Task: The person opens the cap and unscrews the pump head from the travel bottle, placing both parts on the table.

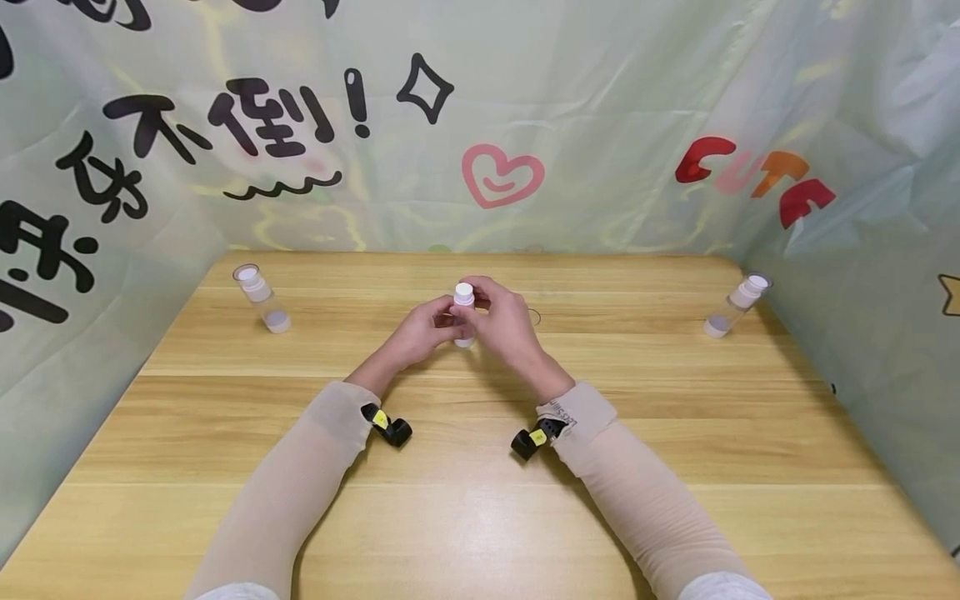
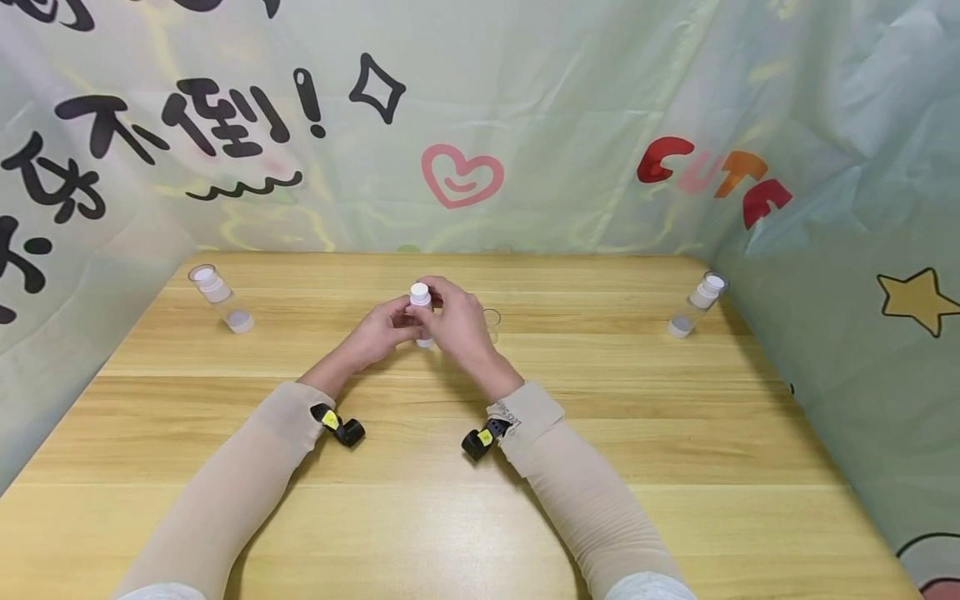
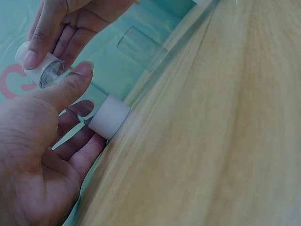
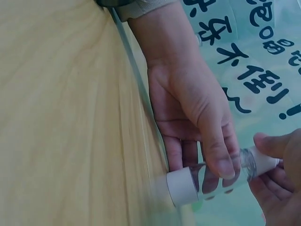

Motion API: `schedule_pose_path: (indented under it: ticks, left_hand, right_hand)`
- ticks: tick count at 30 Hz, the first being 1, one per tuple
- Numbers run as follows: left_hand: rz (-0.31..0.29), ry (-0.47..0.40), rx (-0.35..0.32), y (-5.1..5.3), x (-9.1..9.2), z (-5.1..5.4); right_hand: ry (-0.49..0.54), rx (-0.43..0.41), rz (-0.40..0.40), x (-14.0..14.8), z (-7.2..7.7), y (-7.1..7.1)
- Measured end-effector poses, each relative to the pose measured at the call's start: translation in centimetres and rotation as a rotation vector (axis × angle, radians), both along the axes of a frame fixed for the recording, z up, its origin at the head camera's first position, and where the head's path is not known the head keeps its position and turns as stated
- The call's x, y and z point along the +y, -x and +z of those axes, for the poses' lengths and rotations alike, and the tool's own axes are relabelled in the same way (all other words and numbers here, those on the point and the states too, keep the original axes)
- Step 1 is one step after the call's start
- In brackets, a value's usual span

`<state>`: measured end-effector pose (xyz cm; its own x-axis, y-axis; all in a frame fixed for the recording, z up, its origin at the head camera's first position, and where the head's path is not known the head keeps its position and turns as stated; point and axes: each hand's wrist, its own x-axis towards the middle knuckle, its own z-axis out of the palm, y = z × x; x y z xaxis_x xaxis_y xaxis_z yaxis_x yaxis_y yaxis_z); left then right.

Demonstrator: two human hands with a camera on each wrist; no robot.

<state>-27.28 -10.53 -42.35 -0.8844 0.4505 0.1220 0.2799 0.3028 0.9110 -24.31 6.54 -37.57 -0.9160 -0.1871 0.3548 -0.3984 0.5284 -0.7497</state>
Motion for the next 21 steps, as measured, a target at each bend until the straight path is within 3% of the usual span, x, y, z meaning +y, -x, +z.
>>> schedule_pose_path:
  ticks: [13, 21]
  left_hand:
    - [-0.016, -0.018, -0.026, 0.0, 0.0, 0.0]
    - [-0.012, 0.001, -0.015, 0.0, 0.0, 0.1]
  right_hand:
    - [0.174, -0.099, 0.167, 1.2, -0.1, 1.0]
    - [0.161, -0.159, 0.219, 1.9, 0.0, 1.5]
